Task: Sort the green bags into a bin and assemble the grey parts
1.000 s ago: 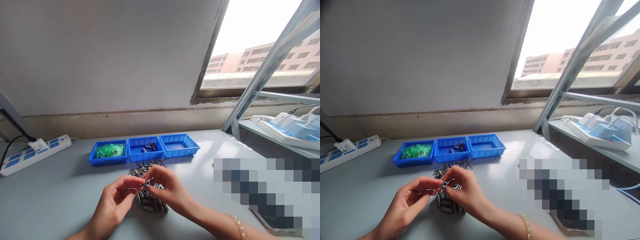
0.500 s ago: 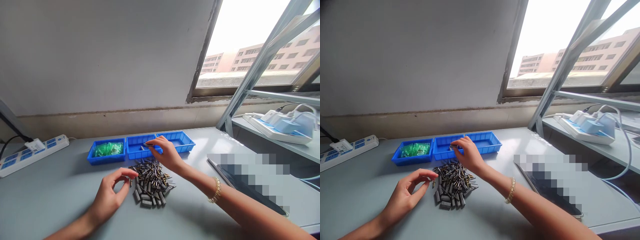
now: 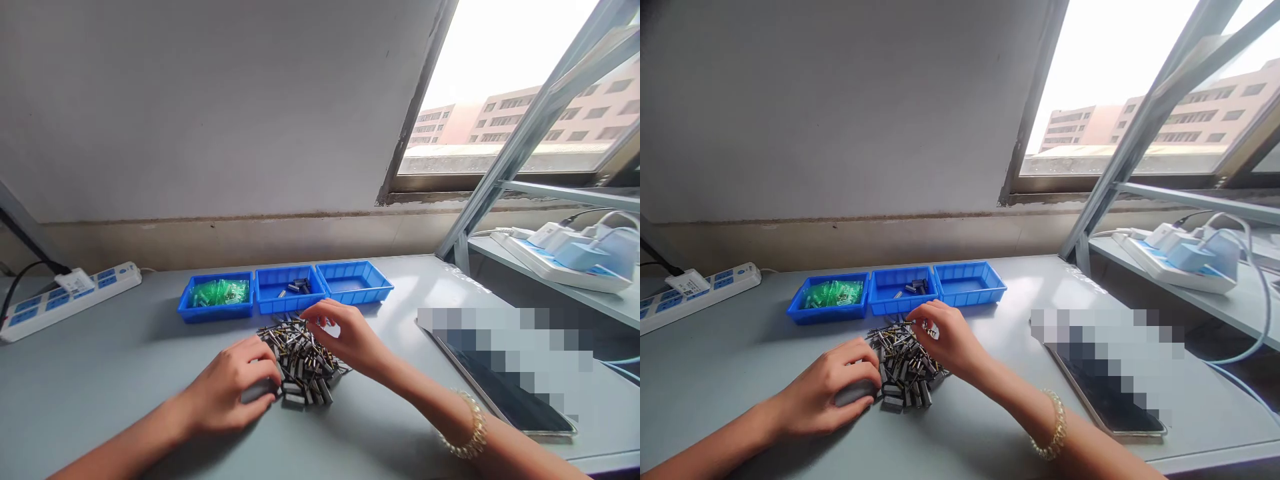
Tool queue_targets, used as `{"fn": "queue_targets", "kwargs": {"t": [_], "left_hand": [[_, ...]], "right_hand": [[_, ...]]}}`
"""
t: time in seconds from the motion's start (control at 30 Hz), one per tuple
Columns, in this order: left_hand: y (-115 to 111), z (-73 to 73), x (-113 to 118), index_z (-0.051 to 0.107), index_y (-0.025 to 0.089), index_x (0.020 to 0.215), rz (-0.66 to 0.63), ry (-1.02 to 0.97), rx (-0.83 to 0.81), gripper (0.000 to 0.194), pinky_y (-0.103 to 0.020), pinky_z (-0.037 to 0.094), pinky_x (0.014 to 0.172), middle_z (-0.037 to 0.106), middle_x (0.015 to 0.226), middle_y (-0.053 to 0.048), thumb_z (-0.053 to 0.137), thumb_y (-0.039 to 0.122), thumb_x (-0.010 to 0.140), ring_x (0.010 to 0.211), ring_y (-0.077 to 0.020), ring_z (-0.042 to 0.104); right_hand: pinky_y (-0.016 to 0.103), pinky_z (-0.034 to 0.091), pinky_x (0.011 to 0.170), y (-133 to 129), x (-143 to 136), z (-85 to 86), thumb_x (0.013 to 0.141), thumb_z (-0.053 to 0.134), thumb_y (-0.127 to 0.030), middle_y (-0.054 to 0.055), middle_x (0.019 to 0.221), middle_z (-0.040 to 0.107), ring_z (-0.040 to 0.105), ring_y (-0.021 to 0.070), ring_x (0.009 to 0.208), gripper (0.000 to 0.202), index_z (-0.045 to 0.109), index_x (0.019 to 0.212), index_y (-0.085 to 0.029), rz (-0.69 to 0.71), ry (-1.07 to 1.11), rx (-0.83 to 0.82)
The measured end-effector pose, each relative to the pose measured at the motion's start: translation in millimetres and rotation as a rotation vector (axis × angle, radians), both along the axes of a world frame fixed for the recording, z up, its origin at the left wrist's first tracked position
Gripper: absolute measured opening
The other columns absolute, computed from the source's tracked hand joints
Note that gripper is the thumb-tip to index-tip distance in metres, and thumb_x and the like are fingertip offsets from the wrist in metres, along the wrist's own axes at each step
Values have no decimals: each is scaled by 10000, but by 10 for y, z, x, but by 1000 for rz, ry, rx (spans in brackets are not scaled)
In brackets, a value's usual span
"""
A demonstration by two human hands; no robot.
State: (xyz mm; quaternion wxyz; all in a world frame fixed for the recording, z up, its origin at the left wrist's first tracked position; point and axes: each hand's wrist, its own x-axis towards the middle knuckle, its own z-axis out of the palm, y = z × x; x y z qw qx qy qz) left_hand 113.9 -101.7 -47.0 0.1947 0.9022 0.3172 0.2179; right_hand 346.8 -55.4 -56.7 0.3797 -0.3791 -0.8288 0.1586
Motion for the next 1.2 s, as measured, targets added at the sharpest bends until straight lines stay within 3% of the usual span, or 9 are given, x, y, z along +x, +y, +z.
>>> {"fn": "queue_targets", "kwargs": {"t": [0.13, 0.27, 0.47, 0.7, 0.9, 1.03, 1.2], "left_hand": [[25, 4, 1, 648, 182, 854, -46, 91, 62, 162, -295, 443, 701, 664, 888, -67, 552, 62, 802, 792, -197, 568], [38, 6, 5, 624, 172, 860, -67, 143, 104, 155, -303, 438, 703, 645, 877, -69, 521, 59, 834, 794, -199, 556], [47, -5, -1, 607, 178, 878, -89, 209, 124, 156, -287, 434, 667, 633, 875, -68, 504, 62, 861, 785, -200, 551], [53, -9, -8, 586, 195, 864, -146, 132, 137, 193, -262, 440, 631, 645, 858, -63, 468, 42, 873, 766, -195, 557], [-207, -53, 161, 587, 177, 863, -284, 127, 184, 194, -248, 470, 621, 712, 856, -58, 455, 43, 910, 696, -175, 582], [-269, -135, 235, 588, 155, 860, -244, 112, 252, 200, -258, 488, 614, 711, 837, -77, 434, 45, 923, 666, -182, 584], [-198, -173, 217, 599, 133, 920, -179, 62, 269, 232, -282, 517, 678, 707, 880, -111, 385, 48, 948, 756, -204, 615]], "right_hand": [[175, 399, 471, -132, 117, 187, 721, 660, -87, -41, 593, 602, 528, 90, 524, 100, 672, 745, -183, 181, -205, -298], [178, 308, 454, -207, 180, 310, 623, 734, -92, -43, 563, 593, 471, 72, 491, 95, 678, 656, -161, 172, -519, -445], [215, 242, 458, -281, 131, 251, 588, 835, -312, -23, 516, 581, 389, 94, 489, 184, 715, 625, -178, 141, -745, -354], [233, 194, 404, -303, 79, 151, 595, 839, -394, -27, 462, 544, 261, 78, 409, 234, 732, 580, -187, 135, -771, -277], [242, 164, 402, -294, 59, 129, 631, 819, -378, -37, 405, 489, 198, 77, 400, 233, 721, 531, -193, 121, -763, -238], [238, 163, 398, -291, 44, 93, 626, 821, -332, -48, 385, 450, 192, 70, 395, 239, 693, 488, -186, 123, -702, -219], [241, 178, 431, -246, 30, 43, 685, 778, -285, -32, 425, 501, 254, 74, 412, 217, 688, 515, -184, 110, -671, -183]]}}
